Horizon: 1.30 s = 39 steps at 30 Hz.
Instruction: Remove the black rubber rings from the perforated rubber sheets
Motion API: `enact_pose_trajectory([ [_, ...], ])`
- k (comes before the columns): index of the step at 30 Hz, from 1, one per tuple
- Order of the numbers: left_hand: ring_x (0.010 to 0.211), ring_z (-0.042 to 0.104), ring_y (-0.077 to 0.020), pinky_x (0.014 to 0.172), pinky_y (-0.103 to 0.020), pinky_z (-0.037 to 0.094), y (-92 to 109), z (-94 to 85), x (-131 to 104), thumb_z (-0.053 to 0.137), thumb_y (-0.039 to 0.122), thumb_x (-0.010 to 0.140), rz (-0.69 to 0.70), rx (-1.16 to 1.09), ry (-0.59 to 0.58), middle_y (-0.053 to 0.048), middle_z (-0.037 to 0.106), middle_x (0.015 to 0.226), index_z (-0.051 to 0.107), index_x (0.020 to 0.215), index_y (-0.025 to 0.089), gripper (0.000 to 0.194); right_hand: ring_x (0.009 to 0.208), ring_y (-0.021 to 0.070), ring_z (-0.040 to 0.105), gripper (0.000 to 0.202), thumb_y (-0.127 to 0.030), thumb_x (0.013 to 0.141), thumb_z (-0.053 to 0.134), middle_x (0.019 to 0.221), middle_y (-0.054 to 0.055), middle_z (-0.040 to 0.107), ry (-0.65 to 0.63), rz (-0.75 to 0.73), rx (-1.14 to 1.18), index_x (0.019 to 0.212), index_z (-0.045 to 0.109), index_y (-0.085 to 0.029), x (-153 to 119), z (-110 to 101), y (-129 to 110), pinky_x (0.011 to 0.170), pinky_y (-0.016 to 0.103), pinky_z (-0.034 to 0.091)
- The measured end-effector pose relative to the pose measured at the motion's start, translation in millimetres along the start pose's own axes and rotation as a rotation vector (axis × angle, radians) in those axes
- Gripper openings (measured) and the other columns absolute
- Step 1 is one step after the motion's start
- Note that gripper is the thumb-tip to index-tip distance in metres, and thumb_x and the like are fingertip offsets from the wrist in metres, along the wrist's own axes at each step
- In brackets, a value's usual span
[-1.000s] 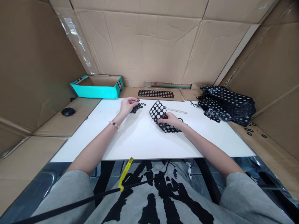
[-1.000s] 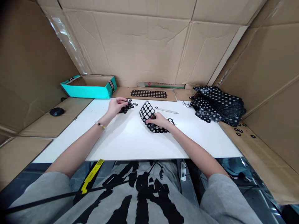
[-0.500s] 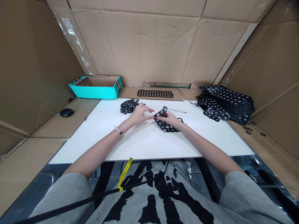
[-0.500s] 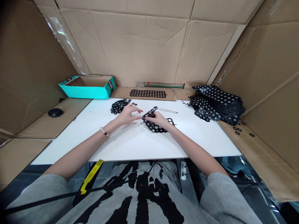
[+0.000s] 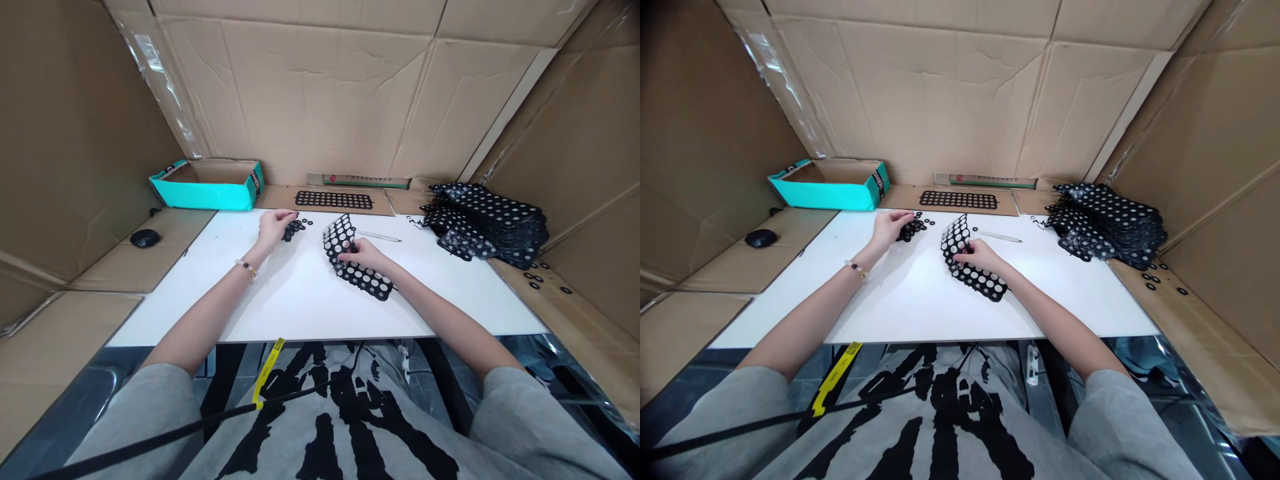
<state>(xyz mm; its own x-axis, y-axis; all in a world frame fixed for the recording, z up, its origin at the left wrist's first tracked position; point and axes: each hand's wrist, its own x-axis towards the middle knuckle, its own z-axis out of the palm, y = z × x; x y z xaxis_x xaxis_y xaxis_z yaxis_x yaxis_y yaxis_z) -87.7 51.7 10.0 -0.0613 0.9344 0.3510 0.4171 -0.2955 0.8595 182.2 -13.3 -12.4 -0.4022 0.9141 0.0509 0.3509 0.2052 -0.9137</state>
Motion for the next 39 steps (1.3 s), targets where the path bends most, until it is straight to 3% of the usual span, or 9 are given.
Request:
enact_pose_trajectory([
  [4, 0.116, 0.048, -0.0358, 0.099, -0.052, 0.033, -17.1, -29.7, 11.0, 0.062, 0.033, 0.082, 0.046, 0.395, 0.132, -0.012, 0.064, 0.119, 0.077, 0.090, 0.021, 0.021, 0.063, 0.0165, 0.059, 0.032, -0.046, 0.068, 0.072, 0.066, 0.003, 0.068, 0.018, 0.019, 0.038, 0.069, 0.062, -0.016, -2.0, -0.2, -1.8, 0.067, 0.031, 0.044],
  [8, 0.123, 0.034, -0.0415, 0.095, -0.056, 0.032, -11.5, -26.1, 1.7, 0.057, 0.035, 0.086, 0.056, 0.555, 0.194, -0.014, 0.046, 0.139, 0.069, 0.115, 0.025, 0.034, 0.063, 0.0171, 0.060, 0.031, -0.045, 0.068, 0.074, 0.067, 0.003, 0.068, 0.040, 0.059, 0.054, 0.070, 0.061, -0.017, -2.3, 0.6, -2.3, 0.066, 0.031, 0.045],
  [10, 0.118, 0.039, -0.0359, 0.096, -0.051, 0.032, 2.9, -14.0, -9.4, 0.055, 0.039, 0.088, 0.217, 0.536, 0.087, -0.013, 0.052, 0.131, 0.065, 0.120, 0.024, 0.037, 0.065, 0.0169, 0.061, 0.030, -0.043, 0.069, 0.073, 0.068, 0.003, 0.068, 0.055, 0.063, 0.053, 0.072, 0.061, -0.017, -1.9, 1.4, -2.2, 0.068, 0.030, 0.045],
  [14, 0.104, 0.047, -0.0274, 0.095, -0.043, 0.035, 32.5, 17.9, -40.8, 0.064, 0.046, 0.081, 0.489, 0.442, -0.373, -0.006, 0.068, 0.104, 0.071, 0.103, 0.023, 0.032, 0.068, 0.0162, 0.061, 0.028, -0.042, 0.073, 0.070, 0.069, 0.002, 0.067, 0.041, 0.010, 0.056, 0.080, 0.065, -0.015, -1.4, 3.0, -3.2, 0.072, 0.030, 0.046],
  [23, 0.076, 0.062, -0.0195, 0.074, -0.032, 0.045, 25.1, 43.7, -54.6, 0.078, 0.043, 0.064, 0.028, -0.043, -0.546, -0.005, 0.073, 0.081, 0.074, 0.081, 0.017, 0.031, 0.069, 0.0158, 0.058, 0.031, -0.043, 0.069, 0.072, 0.070, 0.002, 0.067, -0.042, -0.027, 0.038, 0.077, 0.067, -0.014, -4.5, -0.1, -10.6, 0.071, 0.029, 0.043],
  [26, 0.074, 0.063, -0.0199, 0.072, -0.032, 0.047, 18.5, 40.1, -41.7, 0.080, 0.045, 0.060, -0.097, -0.188, -0.433, -0.007, 0.073, 0.079, 0.074, 0.077, 0.015, 0.035, 0.064, 0.0141, 0.054, 0.032, -0.045, 0.070, 0.071, 0.065, 0.001, 0.064, -0.015, -0.001, 0.004, 0.066, 0.061, -0.015, -2.4, -0.6, -7.4, 0.068, 0.028, 0.041],
  [29, 0.076, 0.065, -0.0213, 0.075, -0.033, 0.048, 10.0, 29.0, -24.5, 0.079, 0.044, 0.061, -0.103, -0.195, -0.165, -0.009, 0.074, 0.082, 0.074, 0.079, 0.015, 0.034, 0.059, 0.0125, 0.050, 0.035, -0.046, 0.068, 0.071, 0.060, 0.000, 0.061, 0.005, -0.002, -0.023, 0.060, 0.056, -0.016, 0.1, -0.1, -2.6, 0.064, 0.027, 0.038],
  [33, 0.088, 0.062, -0.0243, 0.089, -0.041, 0.043, -9.6, -1.1, -1.5, 0.070, 0.035, 0.074, 0.047, 0.114, 0.103, -0.008, 0.072, 0.089, 0.074, 0.087, 0.018, 0.022, 0.060, 0.0124, 0.050, 0.035, -0.046, 0.069, 0.070, 0.060, 0.000, 0.061, -0.012, -0.014, -0.009, 0.059, 0.058, -0.015, -0.2, -0.3, -0.1, 0.064, 0.027, 0.038],
  [39, 0.116, 0.039, -0.0360, 0.097, -0.053, 0.031, -18.6, -23.8, 1.7, 0.061, 0.039, 0.083, 0.144, 0.573, 0.188, -0.012, 0.058, 0.119, 0.075, 0.099, 0.025, 0.026, 0.062, 0.0136, 0.052, 0.033, -0.046, 0.070, 0.069, 0.063, 0.002, 0.063, -0.001, -0.024, -0.004, 0.061, 0.062, -0.015, -3.3, -0.6, -4.8, 0.067, 0.028, 0.040],
])
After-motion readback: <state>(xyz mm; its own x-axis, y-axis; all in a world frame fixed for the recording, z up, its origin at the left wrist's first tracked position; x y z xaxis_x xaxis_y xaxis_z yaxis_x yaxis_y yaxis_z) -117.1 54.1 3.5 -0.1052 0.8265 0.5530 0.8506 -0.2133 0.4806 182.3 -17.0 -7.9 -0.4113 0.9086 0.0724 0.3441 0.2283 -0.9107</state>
